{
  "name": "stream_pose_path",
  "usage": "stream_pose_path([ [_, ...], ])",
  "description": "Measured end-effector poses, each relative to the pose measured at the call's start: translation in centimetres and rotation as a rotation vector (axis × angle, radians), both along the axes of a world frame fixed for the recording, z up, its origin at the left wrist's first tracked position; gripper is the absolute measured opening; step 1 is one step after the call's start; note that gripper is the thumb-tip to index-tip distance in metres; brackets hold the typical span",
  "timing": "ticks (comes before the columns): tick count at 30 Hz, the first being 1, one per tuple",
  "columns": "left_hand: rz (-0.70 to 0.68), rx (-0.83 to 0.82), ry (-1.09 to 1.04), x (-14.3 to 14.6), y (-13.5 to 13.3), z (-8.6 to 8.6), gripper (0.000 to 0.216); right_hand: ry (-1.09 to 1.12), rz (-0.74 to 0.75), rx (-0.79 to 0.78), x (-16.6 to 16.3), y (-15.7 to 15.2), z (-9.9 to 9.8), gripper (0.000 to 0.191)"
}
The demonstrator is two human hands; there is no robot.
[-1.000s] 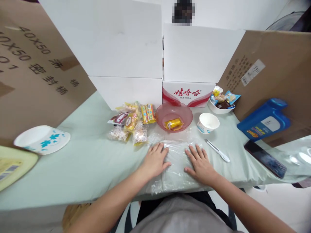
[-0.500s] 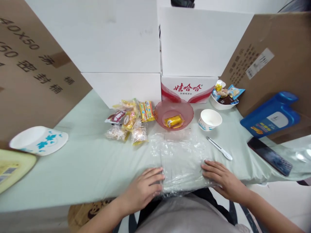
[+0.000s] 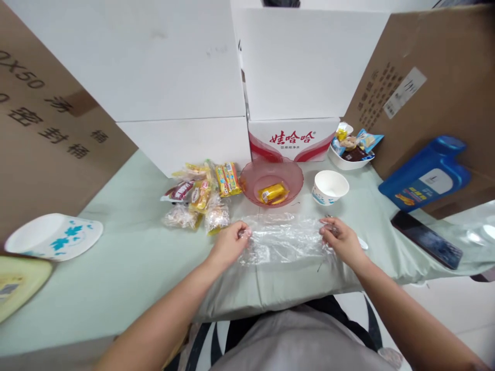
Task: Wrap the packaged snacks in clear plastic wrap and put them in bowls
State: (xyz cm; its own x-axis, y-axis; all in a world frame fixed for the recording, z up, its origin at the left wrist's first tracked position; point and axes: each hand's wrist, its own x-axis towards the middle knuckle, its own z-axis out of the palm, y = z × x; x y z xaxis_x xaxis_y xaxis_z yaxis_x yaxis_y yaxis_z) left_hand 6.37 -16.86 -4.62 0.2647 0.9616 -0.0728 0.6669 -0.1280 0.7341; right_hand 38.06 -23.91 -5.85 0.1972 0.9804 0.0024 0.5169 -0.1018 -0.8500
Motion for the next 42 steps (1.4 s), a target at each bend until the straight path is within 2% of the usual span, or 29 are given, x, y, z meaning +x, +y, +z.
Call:
stream_pose_path([
  [3,0.067,0.051,0.146,0.9,0.9,-0.9,0.016,-0.272,-0.075,0.053,-0.8,1.5,-1.4,0.037],
  [6,0.119,0.134,0.243,1.2,0.8,-1.5,0.013,-0.485,-0.082,0.076,-1.3,1.9,-2.2,0.035],
  [13,0.175,0.208,0.354,0.2,1.0,-2.1,0.021,-0.616,-0.097,0.036,-1.8,1.9,-2.7,0.037],
  [15,0.196,0.358,0.345,-0.1,0.9,-2.1,0.025,-0.638,-0.097,0.027,-1.8,2.0,-2.8,0.036],
  [17,0.184,0.639,0.290,-0.2,0.5,-2.2,0.022,-0.662,-0.097,0.020,-1.9,2.0,-2.8,0.035],
  [18,0.131,0.781,0.253,-0.2,0.2,-2.2,0.017,-0.676,-0.101,0.019,-2.0,2.0,-2.8,0.034],
  [20,-0.095,0.942,0.202,0.1,-0.2,-2.3,0.011,-0.702,-0.109,0.019,-2.3,2.0,-2.8,0.033],
  [21,-0.240,0.941,0.207,0.4,-0.3,-2.4,0.013,-0.712,-0.111,0.018,-2.3,2.0,-2.8,0.032],
  [23,-0.491,0.818,0.289,0.9,-0.3,-2.7,0.028,-0.722,-0.094,0.009,-2.3,2.1,-2.6,0.032],
  [25,-0.617,0.658,0.406,1.2,-0.1,-3.0,0.050,-0.727,-0.068,-0.008,-1.7,2.2,-2.1,0.034],
  [28,-0.651,0.516,0.495,1.4,0.3,-3.3,0.063,-0.795,-0.122,0.032,-0.5,2.3,-1.0,0.035],
  [31,-0.655,0.478,0.498,1.2,0.3,-3.4,0.063,-0.866,-0.126,0.235,-0.5,1.9,0.4,0.028],
  [33,-0.655,0.478,0.490,1.2,0.3,-3.4,0.063,-0.847,0.045,0.367,-1.7,1.5,0.9,0.026],
  [35,-0.658,0.484,0.486,1.1,0.2,-3.3,0.063,-0.824,0.319,0.413,-3.4,1.3,0.7,0.031],
  [37,-0.659,0.492,0.486,1.1,0.1,-3.4,0.063,-0.841,0.558,0.359,-4.7,1.4,-0.2,0.045],
  [38,-0.659,0.497,0.487,1.1,0.1,-3.4,0.063,-0.861,0.619,0.303,-4.9,1.6,-0.7,0.055],
  [40,-0.654,0.506,0.485,1.1,0.1,-3.5,0.063,-0.907,0.595,0.167,-4.4,2.1,-1.8,0.070],
  [42,-0.647,0.510,0.481,1.0,0.2,-3.6,0.063,-0.946,0.458,0.060,-2.9,2.3,-2.5,0.076],
])
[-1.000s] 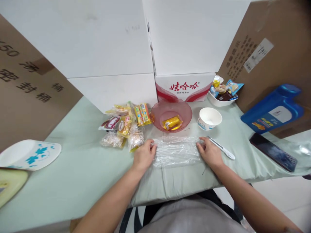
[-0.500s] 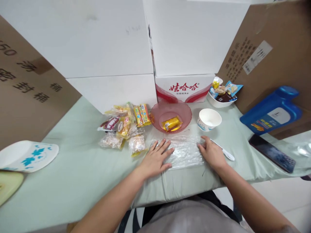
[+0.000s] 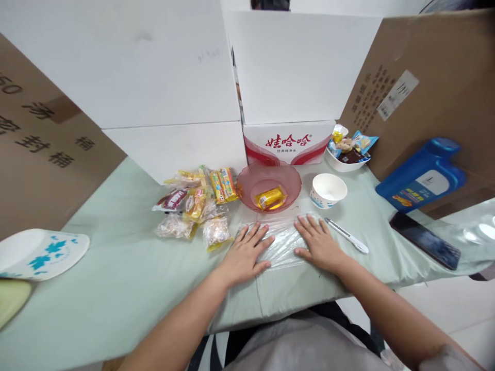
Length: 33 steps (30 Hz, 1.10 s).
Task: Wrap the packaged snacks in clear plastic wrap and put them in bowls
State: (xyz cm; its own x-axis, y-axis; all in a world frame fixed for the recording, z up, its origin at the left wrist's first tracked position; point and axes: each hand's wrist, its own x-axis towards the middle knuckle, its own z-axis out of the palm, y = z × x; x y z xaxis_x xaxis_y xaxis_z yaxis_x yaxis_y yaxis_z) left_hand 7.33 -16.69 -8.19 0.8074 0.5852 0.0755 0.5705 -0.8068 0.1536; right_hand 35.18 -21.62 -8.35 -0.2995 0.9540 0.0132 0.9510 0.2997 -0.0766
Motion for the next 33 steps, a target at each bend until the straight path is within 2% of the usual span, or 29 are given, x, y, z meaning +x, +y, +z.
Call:
stream_pose_path([
  [2,-0.003,0.002,-0.015,-0.1,0.0,0.1,0.062,-0.022,-0.126,0.034,1.7,-0.3,-0.1,0.078],
  [4,-0.014,0.018,-0.057,-0.2,0.0,0.4,0.062,-0.012,-0.129,0.086,3.0,-1.3,0.3,0.078],
  [8,-0.057,0.041,-0.220,-0.2,-0.7,1.8,0.047,0.097,0.201,0.062,4.0,-4.3,1.2,0.073],
  [10,-0.123,-0.027,-0.251,-0.3,-1.0,2.4,0.039,0.156,0.291,0.035,4.5,-5.6,1.4,0.061],
  [13,-0.198,-0.151,-0.197,-0.5,-1.3,3.0,0.039,0.224,0.251,0.099,5.6,-6.8,1.2,0.035],
  [15,-0.197,-0.188,-0.175,-0.7,-1.2,3.1,0.031,0.262,0.222,0.165,6.3,-7.2,1.0,0.025],
  [18,-0.189,-0.187,-0.200,-1.0,-0.9,3.0,0.009,0.296,0.203,0.246,6.8,-7.2,0.8,0.022],
  [21,-0.193,-0.176,-0.275,-1.2,-0.6,3.0,0.014,0.297,0.197,0.283,6.7,-7.0,1.0,0.020],
  [23,-0.188,-0.226,-0.337,-1.5,-0.4,3.3,0.015,0.309,0.191,0.272,6.5,-6.8,1.4,0.018],
  [25,-0.151,-0.305,-0.392,-1.8,-0.3,3.8,0.013,0.342,0.172,0.248,6.3,-6.7,1.8,0.016],
  [28,-0.019,-0.395,-0.416,-2.2,-0.1,4.3,0.011,0.394,0.087,0.207,6.1,-6.8,2.4,0.016],
  [33,0.194,-0.439,-0.355,-2.3,-0.1,3.7,0.013,0.407,-0.140,0.116,5.6,-6.5,2.1,0.022],
])
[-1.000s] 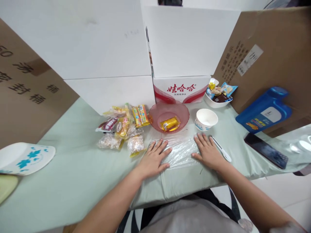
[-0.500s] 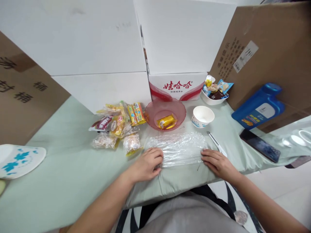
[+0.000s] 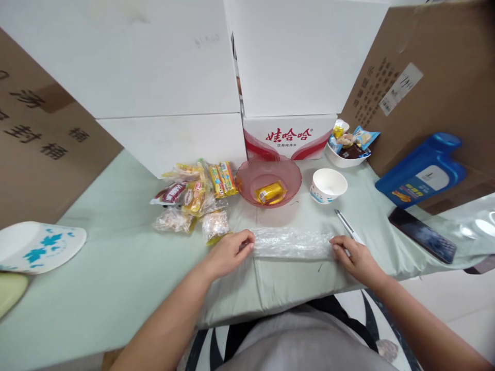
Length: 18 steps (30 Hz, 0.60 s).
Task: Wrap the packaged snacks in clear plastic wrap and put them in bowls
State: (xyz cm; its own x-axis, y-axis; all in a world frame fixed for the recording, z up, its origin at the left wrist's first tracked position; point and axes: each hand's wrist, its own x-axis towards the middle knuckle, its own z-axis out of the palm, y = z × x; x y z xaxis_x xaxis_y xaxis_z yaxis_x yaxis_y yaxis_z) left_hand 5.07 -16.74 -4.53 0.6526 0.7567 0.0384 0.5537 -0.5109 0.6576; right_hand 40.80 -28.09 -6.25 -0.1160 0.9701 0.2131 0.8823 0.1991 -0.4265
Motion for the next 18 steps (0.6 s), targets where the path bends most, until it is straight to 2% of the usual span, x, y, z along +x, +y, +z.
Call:
stream_pose_path([
  [8,0.248,0.096,0.029,0.7,0.5,-2.0,0.013,-0.189,-0.179,0.038,-1.6,1.5,-1.3,0.030],
  [12,0.333,0.183,0.156,1.3,0.6,-3.0,0.016,-0.330,-0.226,0.016,-2.3,1.8,-1.6,0.033],
  [15,0.357,0.310,0.265,1.7,0.3,-3.4,0.017,-0.389,-0.269,-0.036,-2.7,2.0,-1.6,0.031],
  [18,0.368,0.530,0.279,2.0,-0.3,-3.1,0.017,-0.395,-0.298,-0.039,-2.8,2.1,-1.5,0.028],
])
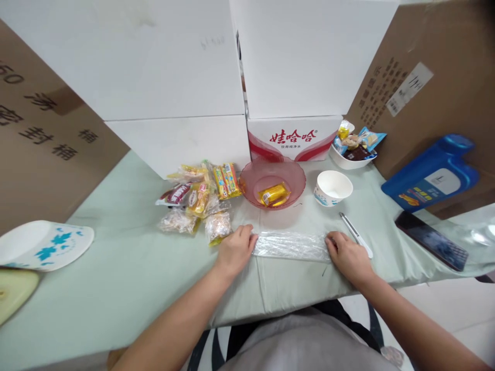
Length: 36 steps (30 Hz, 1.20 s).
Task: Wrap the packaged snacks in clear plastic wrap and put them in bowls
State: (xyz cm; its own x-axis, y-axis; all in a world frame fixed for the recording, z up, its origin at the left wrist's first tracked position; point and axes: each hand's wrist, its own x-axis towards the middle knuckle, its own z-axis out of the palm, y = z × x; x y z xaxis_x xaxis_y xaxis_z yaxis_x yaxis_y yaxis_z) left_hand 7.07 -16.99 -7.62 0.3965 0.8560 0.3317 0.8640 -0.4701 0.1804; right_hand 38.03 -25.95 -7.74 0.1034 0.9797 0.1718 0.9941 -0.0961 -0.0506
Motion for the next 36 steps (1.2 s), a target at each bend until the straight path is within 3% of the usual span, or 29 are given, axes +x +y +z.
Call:
stream_pose_path([
  [3,-0.024,0.237,-0.037,0.1,-0.8,0.9,0.018,0.000,0.044,0.107,0.1,-0.1,0.4,0.028],
  [5,-0.106,0.305,-0.049,0.2,-1.2,1.4,0.016,0.003,0.104,0.214,-0.1,-0.4,0.9,0.028],
  [8,-0.366,0.236,-0.008,0.6,-1.5,1.4,0.017,0.037,0.206,0.341,-1.1,-0.7,1.8,0.026],
  [11,-0.537,0.106,0.062,1.0,-1.5,0.8,0.017,0.055,0.440,0.292,-3.0,-0.8,1.9,0.035],
  [13,-0.543,0.054,0.075,1.1,-1.3,0.5,0.015,0.024,0.639,0.161,-4.2,-0.7,1.3,0.051],
  [15,-0.515,0.023,0.063,1.0,-1.2,0.3,0.015,-0.004,0.736,0.028,-4.6,-0.4,0.4,0.071],
  [17,-0.478,-0.004,0.055,0.8,-1.1,0.2,0.019,-0.012,0.700,-0.053,-4.1,-0.3,-0.4,0.083],
  [21,-0.394,-0.026,0.066,0.5,-1.0,0.2,0.024,-0.040,0.546,-0.078,-0.6,-1.5,-0.8,0.089],
  [25,-0.331,-0.002,0.080,0.6,-0.9,0.0,0.027,-0.067,0.557,-0.052,2.6,-4.5,-0.3,0.097],
  [27,-0.331,0.030,0.073,0.8,-1.0,0.1,0.027,-0.046,0.611,-0.047,3.1,-6.2,-0.2,0.085],
  [30,-0.350,0.079,0.064,1.1,-1.7,0.3,0.026,0.048,0.670,-0.008,2.5,-8.1,0.2,0.038],
  [33,-0.482,0.035,0.071,1.7,-2.7,0.4,0.021,0.155,0.720,0.033,1.3,-8.7,1.8,0.030],
  [36,-0.660,-0.037,0.048,2.2,-3.5,0.4,0.019,0.242,0.833,-0.063,-0.1,-7.9,5.2,0.024],
])
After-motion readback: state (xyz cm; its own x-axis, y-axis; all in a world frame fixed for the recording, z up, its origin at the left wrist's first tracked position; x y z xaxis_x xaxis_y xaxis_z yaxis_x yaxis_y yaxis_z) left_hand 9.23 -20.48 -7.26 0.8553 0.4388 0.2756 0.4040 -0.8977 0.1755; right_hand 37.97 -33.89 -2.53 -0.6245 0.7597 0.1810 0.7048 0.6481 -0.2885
